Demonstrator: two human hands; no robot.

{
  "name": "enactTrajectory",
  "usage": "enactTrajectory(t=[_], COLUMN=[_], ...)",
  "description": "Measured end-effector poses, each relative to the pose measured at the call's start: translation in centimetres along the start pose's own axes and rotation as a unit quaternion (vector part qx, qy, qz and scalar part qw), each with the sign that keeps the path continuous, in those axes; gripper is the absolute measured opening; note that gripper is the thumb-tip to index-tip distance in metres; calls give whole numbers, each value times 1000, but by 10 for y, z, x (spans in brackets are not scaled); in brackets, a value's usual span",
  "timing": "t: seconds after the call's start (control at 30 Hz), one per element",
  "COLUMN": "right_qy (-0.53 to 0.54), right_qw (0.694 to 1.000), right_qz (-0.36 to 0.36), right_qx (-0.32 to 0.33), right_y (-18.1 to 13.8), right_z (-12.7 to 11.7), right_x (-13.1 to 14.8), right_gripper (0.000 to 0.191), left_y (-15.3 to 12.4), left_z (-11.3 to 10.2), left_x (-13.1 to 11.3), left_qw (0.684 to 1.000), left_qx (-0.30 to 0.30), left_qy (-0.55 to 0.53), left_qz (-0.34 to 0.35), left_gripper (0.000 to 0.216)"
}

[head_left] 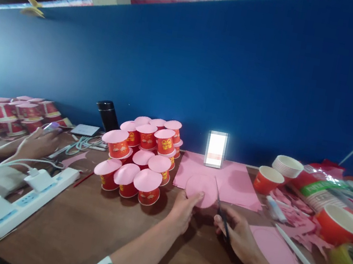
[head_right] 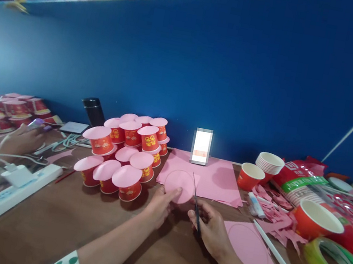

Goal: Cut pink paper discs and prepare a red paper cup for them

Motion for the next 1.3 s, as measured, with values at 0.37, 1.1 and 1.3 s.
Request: enactTrajectory(t=[0.37, 1.1, 1.3], right_qy=[-18, -1, -16], right_qw=[999, 1000, 1000], right_qz=[23, 12, 9], right_qx=[22, 19, 16], right_y=[1, 1, 1], right_z=[1, 1, 0], right_x=[-3, -3, 0], right_gripper=[47, 47, 47], left_y=[0, 1, 0], left_z=[0, -4, -2], left_x=[-3, -2, -2], left_qw=[999, 999, 999], left_qx=[-13, -26, -34], left_qy=[-44, -18, -15], left_qz=[9, 13, 2], left_gripper=[34, 36, 38])
Point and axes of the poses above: each hand's wrist, its own y-axis towards the middle knuckle, its own z-axis out of the palm, x = y × z, the point moved 3 cm from there along y, towards the middle knuckle, and after that the axes turned 12 degrees about x, right-handed, at the moved point
